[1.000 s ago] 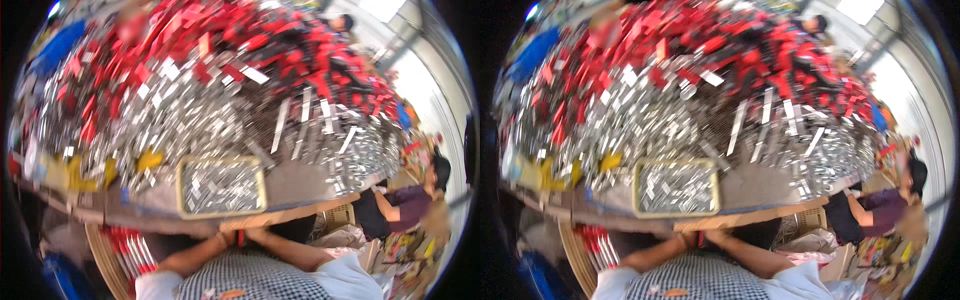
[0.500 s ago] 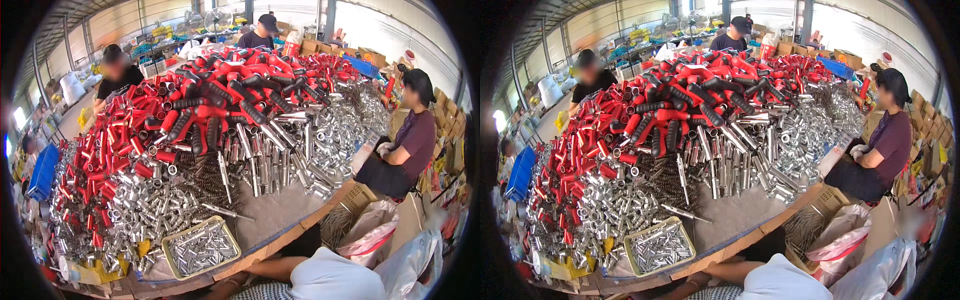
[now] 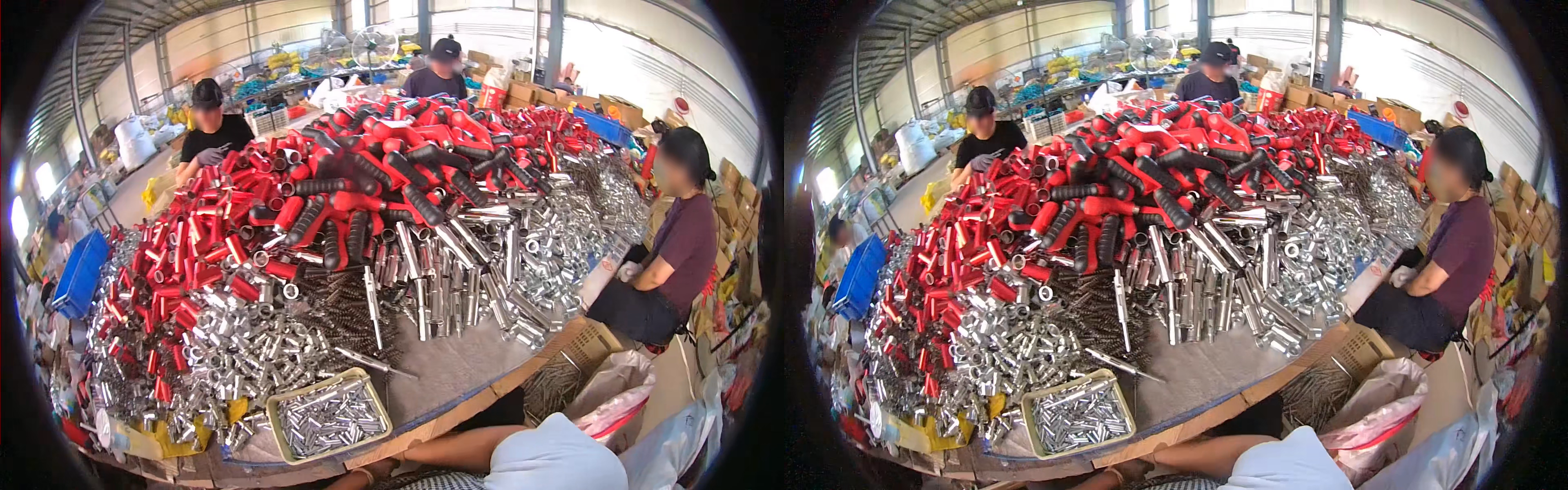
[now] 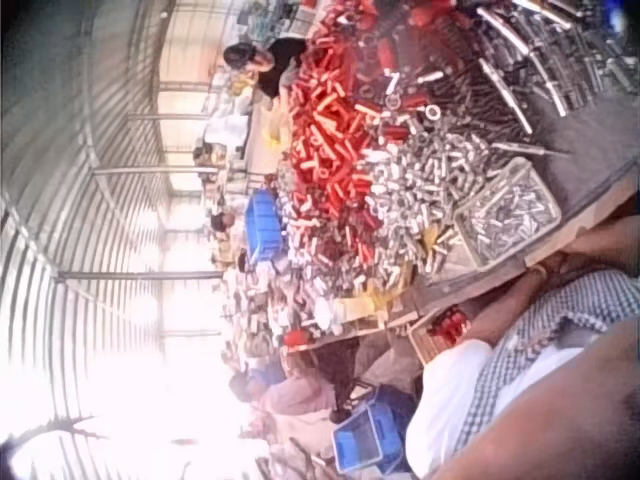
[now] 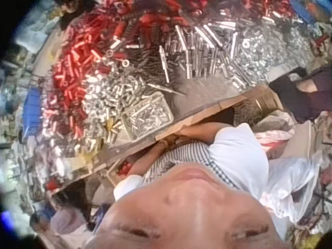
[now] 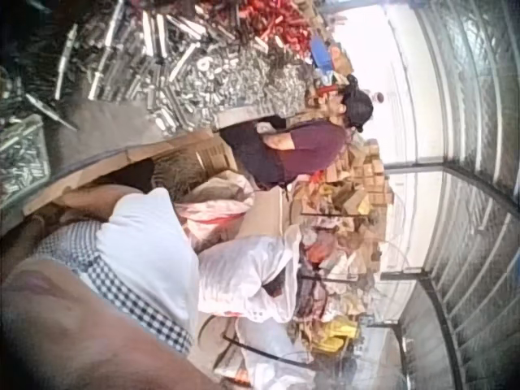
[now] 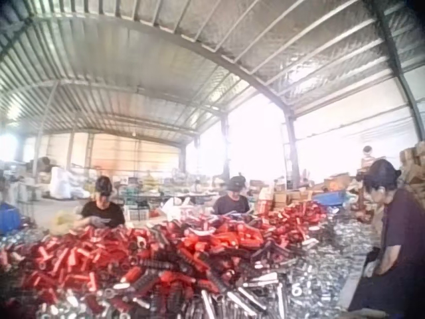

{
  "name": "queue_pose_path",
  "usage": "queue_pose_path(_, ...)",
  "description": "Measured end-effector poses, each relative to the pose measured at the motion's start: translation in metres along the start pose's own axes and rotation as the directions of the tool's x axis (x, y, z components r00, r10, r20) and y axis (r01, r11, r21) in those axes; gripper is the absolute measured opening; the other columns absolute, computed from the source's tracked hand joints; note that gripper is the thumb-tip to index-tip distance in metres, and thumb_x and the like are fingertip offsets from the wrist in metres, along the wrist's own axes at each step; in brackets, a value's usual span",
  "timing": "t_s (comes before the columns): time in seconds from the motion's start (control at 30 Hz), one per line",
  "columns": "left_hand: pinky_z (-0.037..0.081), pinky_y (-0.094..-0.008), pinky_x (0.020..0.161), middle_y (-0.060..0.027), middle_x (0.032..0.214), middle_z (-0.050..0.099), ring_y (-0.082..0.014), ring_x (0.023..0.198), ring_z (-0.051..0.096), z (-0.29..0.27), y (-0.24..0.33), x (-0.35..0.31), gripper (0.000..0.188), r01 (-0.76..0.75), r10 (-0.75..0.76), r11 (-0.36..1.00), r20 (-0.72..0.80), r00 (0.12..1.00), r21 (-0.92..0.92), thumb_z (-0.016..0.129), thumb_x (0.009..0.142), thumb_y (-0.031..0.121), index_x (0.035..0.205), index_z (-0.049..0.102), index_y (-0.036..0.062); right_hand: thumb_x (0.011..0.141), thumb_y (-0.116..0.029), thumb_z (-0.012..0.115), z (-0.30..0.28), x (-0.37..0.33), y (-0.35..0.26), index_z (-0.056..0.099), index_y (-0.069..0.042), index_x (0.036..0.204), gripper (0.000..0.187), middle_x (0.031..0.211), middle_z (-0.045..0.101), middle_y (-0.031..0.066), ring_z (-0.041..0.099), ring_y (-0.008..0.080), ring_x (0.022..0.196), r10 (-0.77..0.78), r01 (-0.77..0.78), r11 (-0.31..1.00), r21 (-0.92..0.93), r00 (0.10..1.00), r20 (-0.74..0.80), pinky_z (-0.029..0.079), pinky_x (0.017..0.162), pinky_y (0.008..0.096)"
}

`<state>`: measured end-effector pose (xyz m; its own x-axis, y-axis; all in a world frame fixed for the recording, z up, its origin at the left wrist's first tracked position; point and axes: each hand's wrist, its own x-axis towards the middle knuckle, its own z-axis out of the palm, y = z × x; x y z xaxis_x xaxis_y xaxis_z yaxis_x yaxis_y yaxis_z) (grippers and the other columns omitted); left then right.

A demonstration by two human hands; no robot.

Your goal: Assembling mechanical components and red-handled tools on a workbench in a workshop.

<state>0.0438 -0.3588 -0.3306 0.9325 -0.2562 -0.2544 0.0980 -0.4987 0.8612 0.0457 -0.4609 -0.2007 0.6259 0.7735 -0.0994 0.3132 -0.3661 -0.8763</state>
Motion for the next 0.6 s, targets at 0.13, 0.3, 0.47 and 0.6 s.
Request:
queue_pose_path(0.13, 0.039, -0.0352, 0.105, -0.012, 0.136, 0.052, -0.0225, 0.124, 0.049, 0.007, 0.004, -0.002, 0.043, -0.01, 0.005, 0.995, 0.048, 0.999, 0.099, 0.044, 0.097, 0.03, 0.132, 0.051, 0.0057, 0.096, -0.031, 0.047, 0.001, 0.0, -0.003, 0.065, -0.005, 0.112, 0.036, 0.109, 0.067, 0.0118, 0.059, 0.0213, 0.099, -0.005, 0.005, 0.996, 0.087, 1.0, -0.004, 0.046, 0.09, 0.0358)
queue_pose_path(0.3, 0.039, -0.0353, 0.105, -0.0122, 0.134, 0.053, -0.0225, 0.123, 0.049, -0.005, 0.034, 0.014, 0.041, -0.047, 0.032, 0.972, 0.065, 0.997, 0.231, 0.044, 0.097, 0.029, 0.131, 0.052, 0.0063, 0.096, -0.031, 0.047, -0.005, 0.002, 0.005, 0.065, -0.005, 0.112, 0.036, 0.108, 0.067, 0.0118, 0.059, 0.0212, 0.098, -0.051, 0.052, 0.985, 0.162, 0.999, -0.009, 0.046, 0.09, 0.0358)
queue_pose_path(0.47, 0.039, -0.0354, 0.104, -0.0125, 0.133, 0.054, -0.0225, 0.122, 0.05, 0.017, 0.052, -0.016, 0.04, -0.036, 0.008, 0.945, 0.088, 0.996, 0.324, 0.044, 0.097, 0.028, 0.129, 0.054, 0.0068, 0.095, -0.032, 0.047, -0.009, -0.004, 0.002, 0.065, -0.006, 0.113, 0.036, 0.108, 0.067, 0.0118, 0.06, 0.0212, 0.097, -0.069, 0.058, 0.962, 0.266, 0.997, 0.031, 0.046, 0.089, 0.0358)
queue_pose_path(0.6, 0.04, -0.0354, 0.103, -0.0127, 0.132, 0.054, -0.0225, 0.121, 0.051, 0.028, 0.08, -0.048, 0.039, -0.038, 0.0, 0.915, 0.093, 0.996, 0.402, 0.045, 0.097, 0.027, 0.128, 0.055, 0.0073, 0.095, -0.032, 0.047, 0.007, 0.009, -0.013, 0.065, -0.006, 0.113, 0.036, 0.107, 0.067, 0.0118, 0.06, 0.0211, 0.097, -0.097, 0.072, 0.94, 0.335, 0.994, 0.058, 0.046, 0.089, 0.0358)
